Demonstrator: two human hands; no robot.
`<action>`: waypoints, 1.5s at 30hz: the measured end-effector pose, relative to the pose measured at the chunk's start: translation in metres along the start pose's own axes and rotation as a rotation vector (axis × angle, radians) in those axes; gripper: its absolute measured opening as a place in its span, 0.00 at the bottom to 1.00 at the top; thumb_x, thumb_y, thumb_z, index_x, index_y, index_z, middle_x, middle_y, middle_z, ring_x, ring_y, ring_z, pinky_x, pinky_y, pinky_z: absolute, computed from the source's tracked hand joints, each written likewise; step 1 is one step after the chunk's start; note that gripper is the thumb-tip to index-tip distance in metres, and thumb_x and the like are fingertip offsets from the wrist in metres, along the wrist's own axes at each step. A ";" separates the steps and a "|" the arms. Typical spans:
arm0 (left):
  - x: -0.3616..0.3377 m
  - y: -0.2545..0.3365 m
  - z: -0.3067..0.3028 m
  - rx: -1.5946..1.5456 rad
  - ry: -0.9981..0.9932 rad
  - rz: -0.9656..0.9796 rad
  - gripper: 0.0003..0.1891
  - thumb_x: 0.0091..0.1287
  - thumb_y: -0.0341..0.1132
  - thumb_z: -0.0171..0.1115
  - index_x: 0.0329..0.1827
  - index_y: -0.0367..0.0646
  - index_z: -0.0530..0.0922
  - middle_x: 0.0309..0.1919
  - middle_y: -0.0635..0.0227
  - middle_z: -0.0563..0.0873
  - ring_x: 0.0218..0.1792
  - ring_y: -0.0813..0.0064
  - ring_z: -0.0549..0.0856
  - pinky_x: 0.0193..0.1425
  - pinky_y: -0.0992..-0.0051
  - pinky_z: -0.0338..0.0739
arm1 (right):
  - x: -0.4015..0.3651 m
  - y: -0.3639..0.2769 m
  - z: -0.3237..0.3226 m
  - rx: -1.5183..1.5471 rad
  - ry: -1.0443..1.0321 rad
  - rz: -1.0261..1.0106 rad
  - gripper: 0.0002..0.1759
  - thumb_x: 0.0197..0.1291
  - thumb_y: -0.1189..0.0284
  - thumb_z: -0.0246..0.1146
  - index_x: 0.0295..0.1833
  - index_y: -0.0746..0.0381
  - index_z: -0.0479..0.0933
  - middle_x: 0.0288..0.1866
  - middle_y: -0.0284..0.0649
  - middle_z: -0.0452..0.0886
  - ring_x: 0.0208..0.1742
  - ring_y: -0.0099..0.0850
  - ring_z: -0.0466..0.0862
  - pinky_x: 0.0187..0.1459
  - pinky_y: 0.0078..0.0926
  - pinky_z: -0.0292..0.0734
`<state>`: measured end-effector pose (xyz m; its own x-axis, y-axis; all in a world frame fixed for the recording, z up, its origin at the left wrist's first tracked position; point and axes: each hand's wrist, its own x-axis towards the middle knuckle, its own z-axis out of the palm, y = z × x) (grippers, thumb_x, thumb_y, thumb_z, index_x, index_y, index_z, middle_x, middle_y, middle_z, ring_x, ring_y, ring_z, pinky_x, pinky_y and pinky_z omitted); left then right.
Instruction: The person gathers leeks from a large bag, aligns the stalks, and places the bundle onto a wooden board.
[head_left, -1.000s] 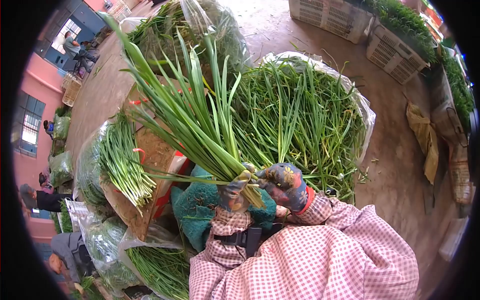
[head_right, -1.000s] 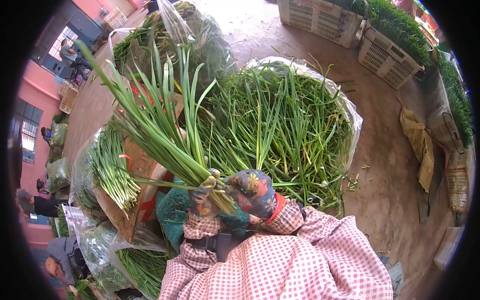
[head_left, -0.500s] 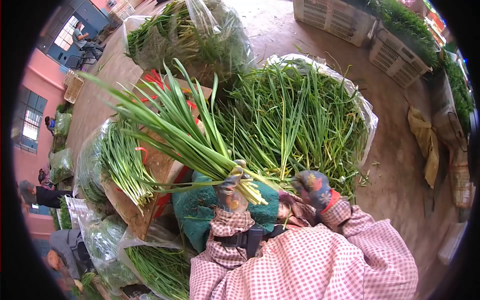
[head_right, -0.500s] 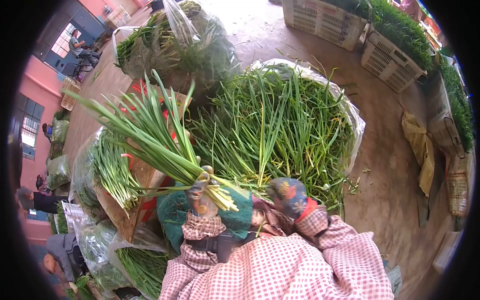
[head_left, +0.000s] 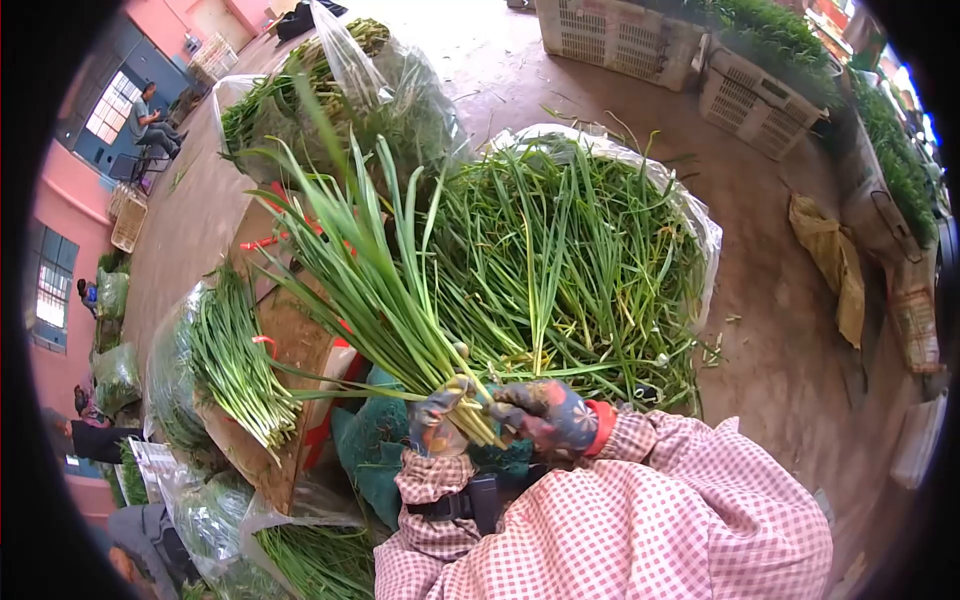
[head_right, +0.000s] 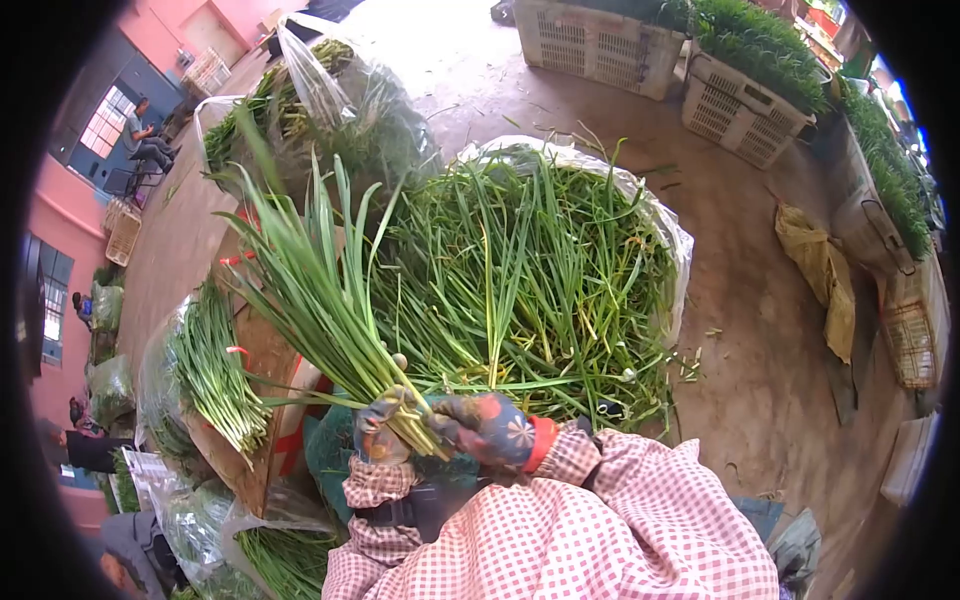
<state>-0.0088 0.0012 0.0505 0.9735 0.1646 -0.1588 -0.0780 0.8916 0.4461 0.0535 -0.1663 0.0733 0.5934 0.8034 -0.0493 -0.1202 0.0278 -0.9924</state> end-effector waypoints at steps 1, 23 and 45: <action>-0.004 -0.008 0.019 0.407 0.166 0.136 0.28 0.53 0.24 0.56 0.58 0.33 0.59 0.47 0.57 0.75 0.38 0.69 0.79 0.38 0.73 0.79 | 0.003 0.005 0.001 -0.100 0.051 -0.047 0.08 0.58 0.70 0.54 0.37 0.63 0.73 0.19 0.33 0.74 0.20 0.20 0.72 0.22 0.21 0.68; -0.009 0.026 0.048 0.217 -0.300 -0.049 0.12 0.55 0.28 0.58 0.40 0.33 0.69 0.25 0.65 0.74 0.21 0.77 0.75 0.22 0.75 0.75 | -0.028 0.095 -0.117 -0.563 0.589 0.420 0.22 0.50 0.55 0.58 0.42 0.62 0.75 0.27 0.41 0.80 0.26 0.33 0.79 0.31 0.30 0.73; -0.023 0.016 0.017 -0.025 -0.109 0.113 0.31 0.57 0.26 0.54 0.62 0.35 0.51 0.28 0.67 0.76 0.19 0.82 0.72 0.25 0.78 0.69 | 0.009 0.067 -0.069 -1.092 0.040 0.081 0.12 0.52 0.61 0.56 0.32 0.58 0.77 0.21 0.45 0.76 0.20 0.39 0.76 0.22 0.31 0.72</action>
<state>-0.0283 0.0041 0.0765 0.9757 0.2188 -0.0114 -0.1923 0.8803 0.4337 0.1054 -0.1979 -0.0015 0.6434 0.7585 -0.1033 0.5984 -0.5826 -0.5500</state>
